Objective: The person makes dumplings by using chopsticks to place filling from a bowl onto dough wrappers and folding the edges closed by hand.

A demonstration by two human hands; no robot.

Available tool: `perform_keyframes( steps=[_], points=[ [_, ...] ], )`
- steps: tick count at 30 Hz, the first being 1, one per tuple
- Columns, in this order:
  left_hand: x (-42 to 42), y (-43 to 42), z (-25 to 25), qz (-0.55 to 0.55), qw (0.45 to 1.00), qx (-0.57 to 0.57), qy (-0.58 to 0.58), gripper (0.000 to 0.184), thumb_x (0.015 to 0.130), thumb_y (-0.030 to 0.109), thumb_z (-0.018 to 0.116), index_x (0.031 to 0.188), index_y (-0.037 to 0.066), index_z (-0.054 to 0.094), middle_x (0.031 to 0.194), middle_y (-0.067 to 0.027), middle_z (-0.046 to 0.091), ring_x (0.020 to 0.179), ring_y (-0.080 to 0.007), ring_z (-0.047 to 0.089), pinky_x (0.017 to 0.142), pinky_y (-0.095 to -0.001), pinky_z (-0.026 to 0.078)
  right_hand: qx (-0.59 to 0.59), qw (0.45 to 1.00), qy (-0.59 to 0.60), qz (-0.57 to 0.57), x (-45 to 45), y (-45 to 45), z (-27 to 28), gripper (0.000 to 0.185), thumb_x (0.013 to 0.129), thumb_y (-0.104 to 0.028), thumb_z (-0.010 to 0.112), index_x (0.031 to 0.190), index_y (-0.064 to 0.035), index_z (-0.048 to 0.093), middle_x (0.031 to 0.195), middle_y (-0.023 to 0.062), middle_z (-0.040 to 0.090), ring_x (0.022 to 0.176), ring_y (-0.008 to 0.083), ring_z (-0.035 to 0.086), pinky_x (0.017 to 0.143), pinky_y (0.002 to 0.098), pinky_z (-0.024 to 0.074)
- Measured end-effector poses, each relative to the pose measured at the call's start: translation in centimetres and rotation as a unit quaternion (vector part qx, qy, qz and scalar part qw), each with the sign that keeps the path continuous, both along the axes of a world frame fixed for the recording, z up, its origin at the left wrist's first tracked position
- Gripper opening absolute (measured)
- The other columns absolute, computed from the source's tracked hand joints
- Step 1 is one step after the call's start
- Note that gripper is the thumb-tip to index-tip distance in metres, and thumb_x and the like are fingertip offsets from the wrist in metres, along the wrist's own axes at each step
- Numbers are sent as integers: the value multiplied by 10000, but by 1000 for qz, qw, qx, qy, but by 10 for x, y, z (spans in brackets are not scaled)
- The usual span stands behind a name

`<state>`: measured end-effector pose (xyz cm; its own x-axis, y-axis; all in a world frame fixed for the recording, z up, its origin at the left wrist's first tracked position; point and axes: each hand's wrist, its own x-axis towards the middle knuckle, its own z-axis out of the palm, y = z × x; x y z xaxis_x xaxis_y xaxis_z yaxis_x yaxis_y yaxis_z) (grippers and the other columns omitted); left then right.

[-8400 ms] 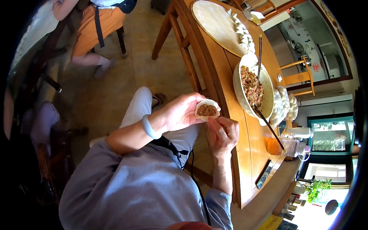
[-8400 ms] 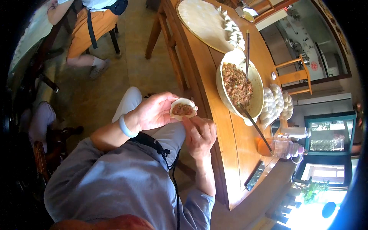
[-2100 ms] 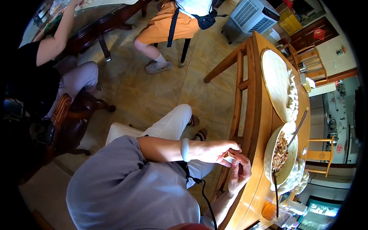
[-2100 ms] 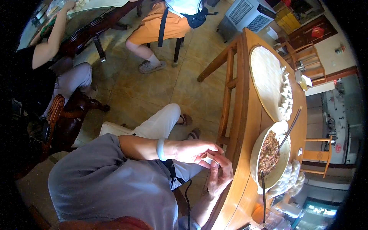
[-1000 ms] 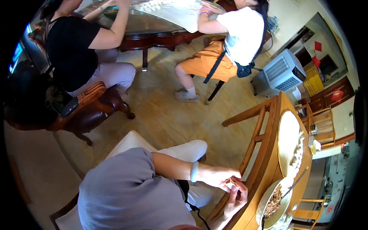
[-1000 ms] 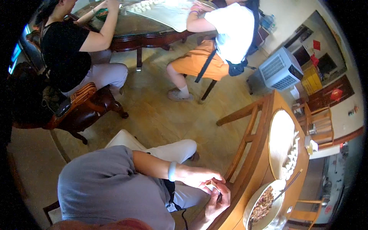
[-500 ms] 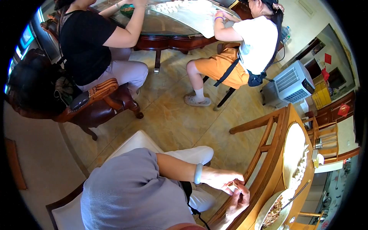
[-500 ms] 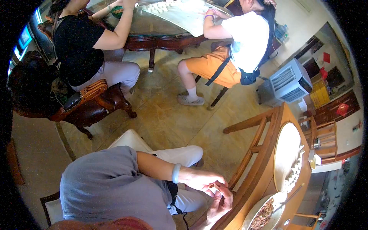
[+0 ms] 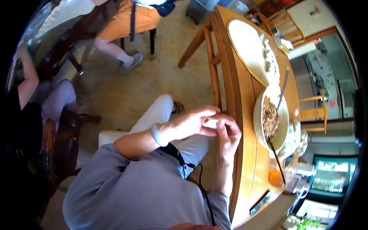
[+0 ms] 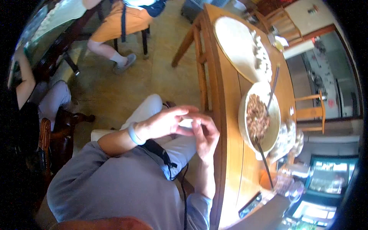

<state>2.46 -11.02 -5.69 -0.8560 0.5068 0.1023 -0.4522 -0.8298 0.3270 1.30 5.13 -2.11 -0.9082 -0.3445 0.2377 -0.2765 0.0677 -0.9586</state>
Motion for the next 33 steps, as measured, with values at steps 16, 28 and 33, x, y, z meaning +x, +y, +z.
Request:
perform_keyframes(
  steps=[16,28,33],
  points=[
    [-7,1,31,205,763,-525,315,748,794,381,659,1360,51,299,1348,-167,363,1235,-264,386,995,-373,344,-70,994,-69,46,0,-1,20,178,856,-58,569,1019,13,585,1016,93,607,931,145,561,825,270,435],
    [-2,-25,32,251,693,-582,343,722,884,492,451,1330,-51,284,1391,-227,260,1270,-338,314,1018,-397,325,-34,994,-38,95,-13,-25,22,224,836,-161,629,1004,-13,613,974,81,622,906,158,563,829,287,419],
    [-1,-25,30,252,700,-576,340,692,903,491,404,1317,-53,297,1363,-232,301,1240,-341,358,1001,-392,351,-48,991,-49,119,-17,-26,16,211,836,-134,626,1001,-3,611,977,90,625,906,163,571,867,297,414]
  ],
)
